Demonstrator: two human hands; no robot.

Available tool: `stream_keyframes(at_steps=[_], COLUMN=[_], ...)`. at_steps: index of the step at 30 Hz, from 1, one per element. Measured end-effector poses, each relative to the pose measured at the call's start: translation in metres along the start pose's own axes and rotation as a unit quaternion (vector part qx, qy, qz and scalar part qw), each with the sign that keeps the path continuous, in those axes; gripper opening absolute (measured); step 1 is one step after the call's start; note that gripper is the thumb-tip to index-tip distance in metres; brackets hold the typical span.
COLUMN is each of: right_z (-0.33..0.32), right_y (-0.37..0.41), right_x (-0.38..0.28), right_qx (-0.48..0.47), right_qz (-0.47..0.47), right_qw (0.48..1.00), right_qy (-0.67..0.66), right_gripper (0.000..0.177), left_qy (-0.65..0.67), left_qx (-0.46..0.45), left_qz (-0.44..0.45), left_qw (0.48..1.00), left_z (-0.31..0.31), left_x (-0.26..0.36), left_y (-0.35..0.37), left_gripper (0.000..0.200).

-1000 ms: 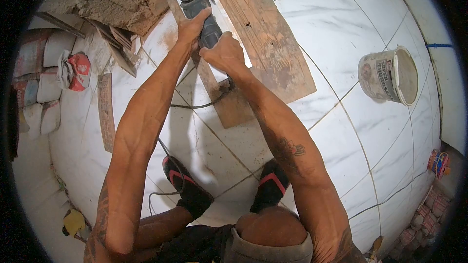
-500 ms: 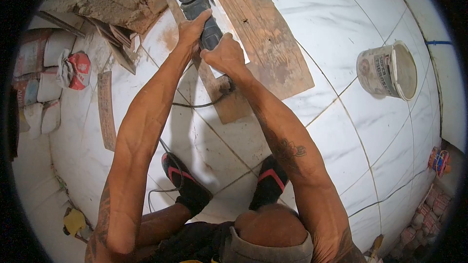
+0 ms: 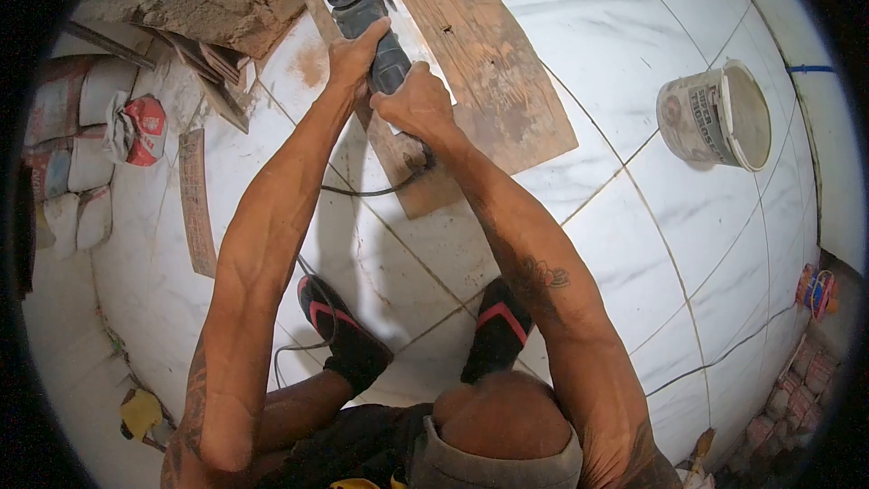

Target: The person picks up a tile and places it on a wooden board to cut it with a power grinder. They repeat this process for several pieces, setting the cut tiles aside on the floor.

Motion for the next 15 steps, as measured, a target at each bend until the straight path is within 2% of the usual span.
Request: stream_keyframes(at_steps=[6,15], right_z=[-0.001,-0.003], right_y=[0.009,0.022], right_x=[0.006,0.013], right_qx=[0.011,-0.006], right_qz=[-0.01,-0.004], right_qw=[1.0,1.0], right_qy=[-0.001,-0.012], right_gripper=[0.072,0.075], left_qy=[-0.013,-0.025], left_qx=[-0.002,0.0], left_qz=[0.002,0.005], left_qw=[1.0,1.0], left_z=[0.003,0.001], left_x=[0.006,-0.004], left_y=[0.015,0.025], left_gripper=[0.025,0.028])
Point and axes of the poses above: each hand's wrist, its own y-axis away from the middle knuckle, its own z-axis out of the palm, x = y × z, the point moved 4 cm from there along -y, towards the middle knuckle, and after that the axes turned 5 degrees about z, right-handed, at the moved point
